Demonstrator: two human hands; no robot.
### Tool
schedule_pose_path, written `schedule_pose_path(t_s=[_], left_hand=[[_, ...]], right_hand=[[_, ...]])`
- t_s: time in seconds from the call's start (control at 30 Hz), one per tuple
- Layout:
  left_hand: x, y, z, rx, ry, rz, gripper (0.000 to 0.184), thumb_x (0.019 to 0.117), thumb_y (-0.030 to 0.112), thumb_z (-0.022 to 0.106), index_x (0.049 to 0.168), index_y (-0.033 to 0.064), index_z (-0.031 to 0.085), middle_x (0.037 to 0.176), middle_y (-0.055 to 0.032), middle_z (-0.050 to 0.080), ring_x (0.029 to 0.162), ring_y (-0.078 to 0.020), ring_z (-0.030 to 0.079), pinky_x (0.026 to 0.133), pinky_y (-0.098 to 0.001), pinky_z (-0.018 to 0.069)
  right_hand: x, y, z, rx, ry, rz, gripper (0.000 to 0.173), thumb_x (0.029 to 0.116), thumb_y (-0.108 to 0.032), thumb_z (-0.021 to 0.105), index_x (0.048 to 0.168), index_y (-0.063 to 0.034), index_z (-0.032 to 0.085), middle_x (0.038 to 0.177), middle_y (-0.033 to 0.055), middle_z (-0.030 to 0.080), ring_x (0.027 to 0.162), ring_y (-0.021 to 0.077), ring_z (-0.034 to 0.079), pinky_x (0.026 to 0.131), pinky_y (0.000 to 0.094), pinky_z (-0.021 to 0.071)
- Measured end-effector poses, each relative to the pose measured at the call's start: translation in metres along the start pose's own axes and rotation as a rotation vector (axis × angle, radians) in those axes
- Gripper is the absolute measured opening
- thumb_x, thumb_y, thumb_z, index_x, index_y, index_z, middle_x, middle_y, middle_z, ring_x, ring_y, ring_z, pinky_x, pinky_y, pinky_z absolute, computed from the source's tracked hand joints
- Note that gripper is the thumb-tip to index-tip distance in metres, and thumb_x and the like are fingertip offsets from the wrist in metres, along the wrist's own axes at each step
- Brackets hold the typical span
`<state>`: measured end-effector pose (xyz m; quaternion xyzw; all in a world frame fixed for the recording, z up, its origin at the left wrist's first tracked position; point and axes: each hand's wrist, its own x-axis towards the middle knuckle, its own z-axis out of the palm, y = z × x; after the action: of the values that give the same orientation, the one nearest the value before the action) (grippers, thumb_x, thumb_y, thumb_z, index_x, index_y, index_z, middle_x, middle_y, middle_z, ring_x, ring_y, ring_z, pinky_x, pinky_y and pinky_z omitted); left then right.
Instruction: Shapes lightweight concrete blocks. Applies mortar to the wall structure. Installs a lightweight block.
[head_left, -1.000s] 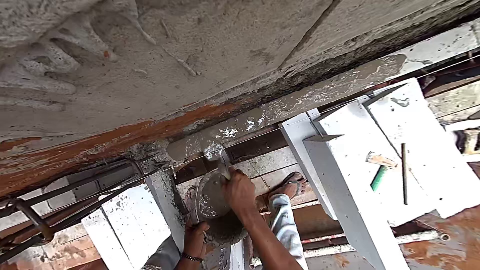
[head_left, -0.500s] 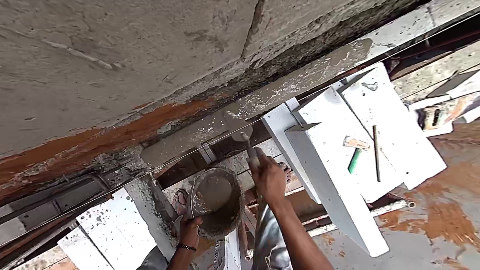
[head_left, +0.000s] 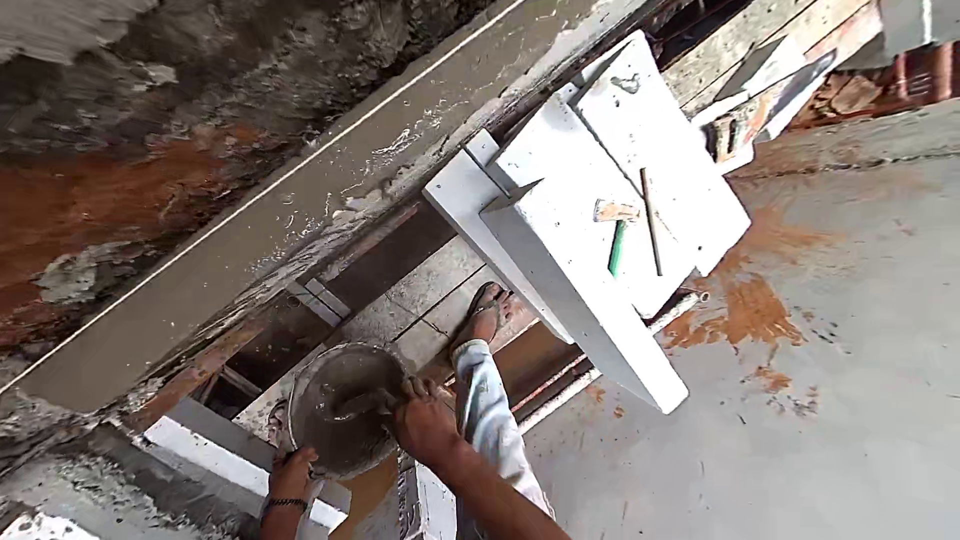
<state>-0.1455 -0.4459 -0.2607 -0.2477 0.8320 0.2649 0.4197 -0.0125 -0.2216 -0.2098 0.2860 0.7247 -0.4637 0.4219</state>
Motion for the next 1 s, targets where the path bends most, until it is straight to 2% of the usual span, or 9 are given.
schedule_pose_path(t_s=[0.07,0.2,0.27,0.43,0.63,0.73,0.8,0.87,1.0], left_hand=[[0.019,-0.012,-0.014,0.041,-0.038,0.033,0.071,0.0762,-0.016,0.061,0.144,-0.0027,0.045,0.125,-0.0214,0.059,0.097,-0.0221,0.061,0.080,-0.0424,0.0538],[0.002,-0.002,-0.017,0.166,-0.046,0.013,0.057,0.0804,-0.013,0.063,0.136,-0.0066,0.052,0.113,-0.0209,0.062,0.090,-0.0208,0.060,0.078,-0.0401,0.0535],[-0.001,0.007,-0.022,0.300,-0.063,0.038,0.050,0.0851,-0.009,0.065,0.134,-0.0086,0.054,0.112,-0.0257,0.062,0.092,-0.0279,0.061,0.082,-0.0455,0.0526],[0.021,0.052,-0.016,0.875,-0.408,0.152,0.054,0.0924,0.005,0.066,0.144,-0.0022,0.053,0.138,-0.0293,0.058,0.130,-0.0405,0.056,0.111,-0.0549,0.0417],[0.065,0.060,0.007,1.207,-0.628,0.198,0.056,0.0932,0.008,0.066,0.148,0.0066,0.053,0.138,-0.0255,0.060,0.131,-0.0412,0.056,0.112,-0.0588,0.0401],[0.095,0.046,0.005,1.152,-0.692,0.210,0.059,0.0872,-0.003,0.070,0.144,-0.0013,0.053,0.137,-0.0296,0.058,0.130,-0.0418,0.055,0.111,-0.0563,0.0407],[0.109,0.036,-0.004,1.128,-0.755,0.254,0.064,0.0825,-0.009,0.071,0.144,-0.0007,0.054,0.142,-0.0259,0.056,0.135,-0.0385,0.052,0.115,-0.0525,0.0378],[0.121,0.031,-0.009,1.171,-0.793,0.303,0.065,0.0803,-0.009,0.071,0.143,0.0045,0.059,0.146,-0.0190,0.057,0.138,-0.0345,0.051,0.118,-0.0503,0.0363],[0.121,0.045,-0.003,1.305,-0.786,0.235,0.054,0.0868,-0.001,0.071,0.139,0.0008,0.060,0.135,-0.0274,0.061,0.130,-0.0408,0.056,0.113,-0.0562,0.0396]], right_hand=[[-0.005,0.016,-0.016,0.095,0.218,0.054,0.054,0.1009,-0.039,0.060,0.152,-0.0225,0.052,0.152,0.0198,0.051,0.141,0.0378,0.048,0.115,0.0580,0.0361],[-0.041,0.092,-0.034,0.186,0.599,0.250,0.046,0.0983,-0.032,0.064,0.139,-0.0107,0.065,0.132,0.0195,0.066,0.118,0.0388,0.065,0.099,0.0567,0.0524],[-0.054,0.129,-0.033,0.167,0.637,0.316,0.047,0.0993,-0.030,0.063,0.140,-0.0080,0.062,0.130,0.0240,0.065,0.115,0.0430,0.065,0.097,0.0610,0.0514],[-0.093,0.176,-0.026,0.138,0.669,0.369,0.044,0.0985,-0.020,0.066,0.138,-0.0027,0.062,0.122,0.0299,0.064,0.105,0.0472,0.067,0.088,0.0632,0.0542],[-0.112,0.197,-0.030,0.060,0.825,0.373,0.045,0.0939,-0.018,0.065,0.137,-0.0050,0.064,0.124,0.0266,0.065,0.110,0.0451,0.066,0.091,0.0612,0.0536],[-0.135,0.230,-0.061,-0.012,1.018,0.515,0.067,0.0912,-0.034,0.072,0.147,-0.0024,0.054,0.136,0.0331,0.057,0.120,0.0532,0.058,0.094,0.0675,0.0474],[-0.146,0.265,-0.083,-0.035,1.067,0.573,0.097,0.0799,-0.053,0.079,0.153,0.0006,0.043,0.145,0.0355,0.048,0.131,0.0557,0.049,0.102,0.0696,0.0414],[-0.147,0.299,-0.099,-0.050,0.999,0.578,0.118,0.0706,-0.064,0.080,0.156,0.0027,0.034,0.152,0.0364,0.040,0.137,0.0557,0.043,0.108,0.0684,0.0375],[-0.129,0.326,-0.123,-0.132,0.766,0.535,0.125,0.0677,-0.063,0.085,0.160,-0.0010,0.027,0.154,0.0328,0.041,0.138,0.0522,0.045,0.108,0.0671,0.0383]])
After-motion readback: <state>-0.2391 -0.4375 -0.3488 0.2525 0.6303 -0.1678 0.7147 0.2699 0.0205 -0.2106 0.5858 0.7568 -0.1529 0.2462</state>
